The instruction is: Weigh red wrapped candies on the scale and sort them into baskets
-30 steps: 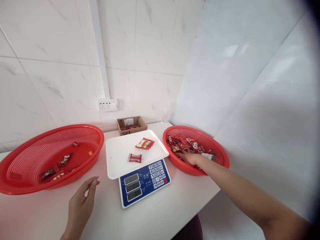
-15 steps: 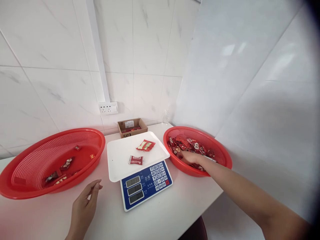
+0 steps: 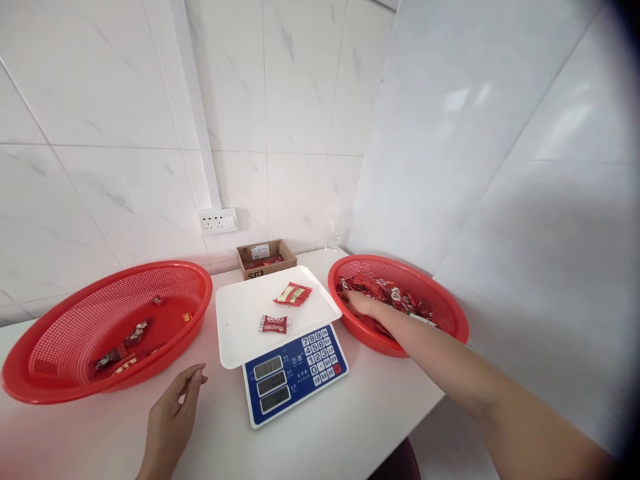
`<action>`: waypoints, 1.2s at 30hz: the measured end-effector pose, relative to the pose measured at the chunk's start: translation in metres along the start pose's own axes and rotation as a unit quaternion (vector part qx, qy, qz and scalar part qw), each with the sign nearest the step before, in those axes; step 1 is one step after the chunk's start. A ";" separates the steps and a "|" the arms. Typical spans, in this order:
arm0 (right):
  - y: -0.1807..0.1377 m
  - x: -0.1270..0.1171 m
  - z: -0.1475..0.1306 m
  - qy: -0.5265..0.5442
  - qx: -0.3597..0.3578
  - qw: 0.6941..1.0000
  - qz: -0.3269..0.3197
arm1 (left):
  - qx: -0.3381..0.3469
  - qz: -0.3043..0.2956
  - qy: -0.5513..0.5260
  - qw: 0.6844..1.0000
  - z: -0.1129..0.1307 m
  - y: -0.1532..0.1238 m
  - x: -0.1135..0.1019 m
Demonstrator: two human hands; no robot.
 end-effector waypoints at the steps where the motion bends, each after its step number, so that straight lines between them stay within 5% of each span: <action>1: 0.000 -0.001 0.003 -0.002 0.014 1.000 -0.015 | 0.003 0.002 -0.004 1.000 0.001 -0.001 0.000; 6: 0.003 -0.036 0.001 -0.023 0.041 0.999 0.001 | 0.001 0.018 -0.025 1.000 0.009 -0.007 -0.003; 10: 0.007 -0.054 -0.039 -0.014 -0.032 0.998 0.056 | 0.006 0.009 -0.040 0.999 0.018 -0.011 -0.003; 14: -0.002 -0.028 -0.103 -0.061 -0.184 0.981 -0.016 | 0.010 0.006 -0.041 0.999 0.022 -0.013 -0.004; 17: -0.006 -0.004 -0.126 -0.096 -0.213 0.968 -0.087 | 0.009 0.008 -0.041 0.999 0.021 -0.013 -0.005; 24: 0.018 -0.016 -0.144 0.059 -0.192 0.978 0.049 | 0.022 0.004 -0.059 0.998 0.019 -0.014 -0.005; 30: 0.031 0.029 -0.156 0.232 -0.123 0.965 -0.018 | 0.027 0.008 -0.059 0.998 0.020 -0.015 -0.006; 36: 0.031 0.010 -0.162 0.170 -0.158 0.970 0.065 | 0.020 0.009 -0.067 0.997 0.020 -0.016 -0.007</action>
Point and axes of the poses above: each hand's wrist, its own y-axis towards the middle knuckle, its own x-axis out of the palm, z = x × y, the point moved 7 cm from there along y, towards the middle knuckle, and after that the axes turned 11 degrees about -x, right-handed, at the moved point
